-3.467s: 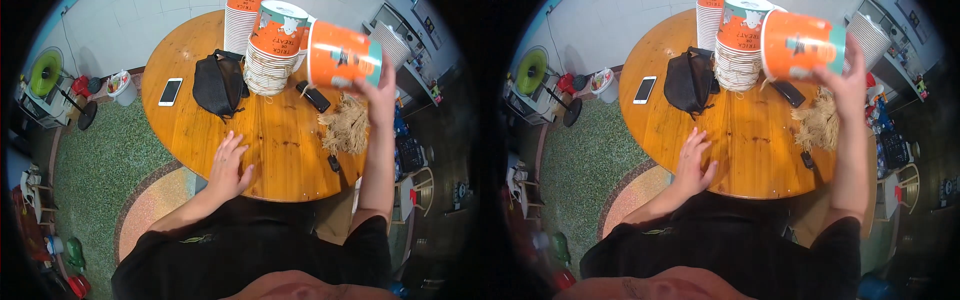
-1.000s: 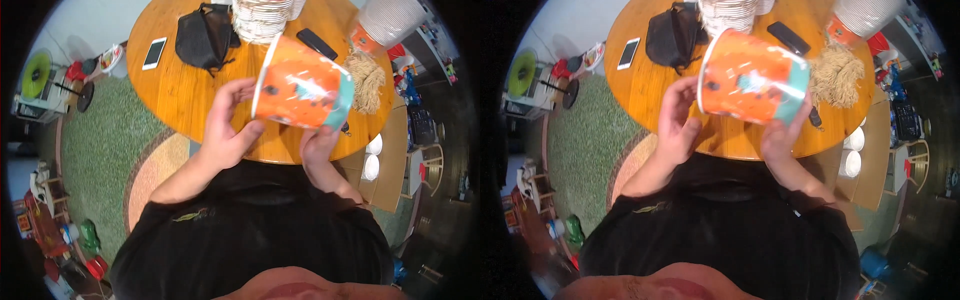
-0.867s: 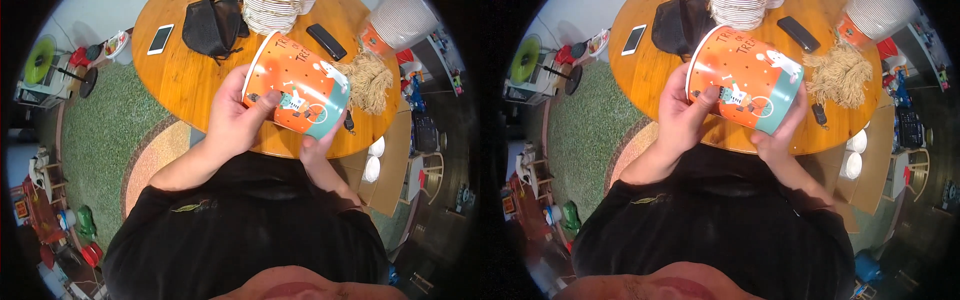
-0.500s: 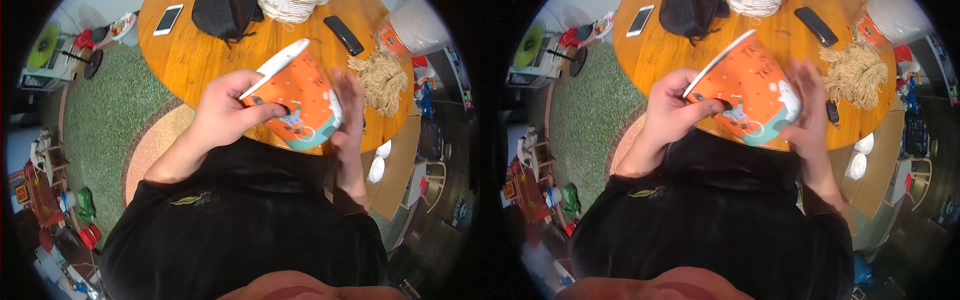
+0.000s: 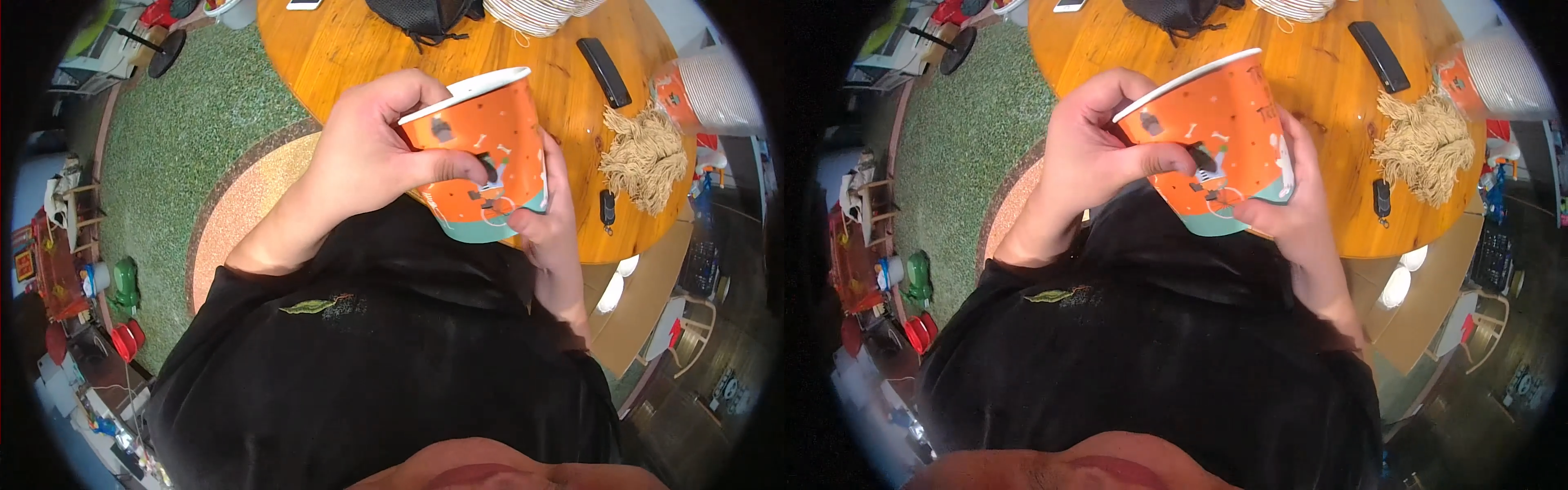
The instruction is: Attach string handles to paper buckets by threading the string through pre-punched holes and tying it.
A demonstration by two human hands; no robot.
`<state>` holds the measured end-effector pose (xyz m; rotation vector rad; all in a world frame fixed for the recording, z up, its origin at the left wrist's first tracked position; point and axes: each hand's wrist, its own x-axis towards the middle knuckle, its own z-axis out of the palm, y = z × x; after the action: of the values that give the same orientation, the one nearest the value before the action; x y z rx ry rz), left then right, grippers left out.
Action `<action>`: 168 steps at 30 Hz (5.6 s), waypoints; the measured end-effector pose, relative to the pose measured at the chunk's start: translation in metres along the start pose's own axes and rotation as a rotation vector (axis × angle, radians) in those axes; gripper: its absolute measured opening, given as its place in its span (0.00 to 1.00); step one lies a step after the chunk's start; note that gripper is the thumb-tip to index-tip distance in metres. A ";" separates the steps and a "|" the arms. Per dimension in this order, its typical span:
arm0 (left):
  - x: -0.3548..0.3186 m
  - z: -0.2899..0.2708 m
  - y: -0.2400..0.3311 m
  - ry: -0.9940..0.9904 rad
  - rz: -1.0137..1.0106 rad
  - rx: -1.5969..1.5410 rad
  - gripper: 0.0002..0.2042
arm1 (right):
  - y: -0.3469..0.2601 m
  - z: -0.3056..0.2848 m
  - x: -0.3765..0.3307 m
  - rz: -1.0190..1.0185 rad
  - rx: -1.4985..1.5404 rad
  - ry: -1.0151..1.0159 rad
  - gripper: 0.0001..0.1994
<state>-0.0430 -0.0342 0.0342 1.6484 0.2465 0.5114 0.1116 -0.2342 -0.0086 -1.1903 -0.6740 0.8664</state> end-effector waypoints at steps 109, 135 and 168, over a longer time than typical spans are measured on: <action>0.000 0.036 -0.013 -0.039 0.638 0.993 0.16 | -0.012 -0.182 -0.006 -0.103 -0.977 0.655 0.06; 0.000 0.067 -0.005 -0.110 0.916 0.693 0.19 | 0.003 -0.003 -0.053 -0.276 0.218 0.178 0.10; 0.006 0.042 -0.004 -0.131 0.598 0.977 0.09 | 0.034 0.019 -0.025 -0.478 -0.396 0.382 0.04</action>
<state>-0.0183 -0.0678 0.0285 2.7269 -0.1434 0.7920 0.0758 -0.2414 -0.0364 -1.4163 -0.7876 0.0958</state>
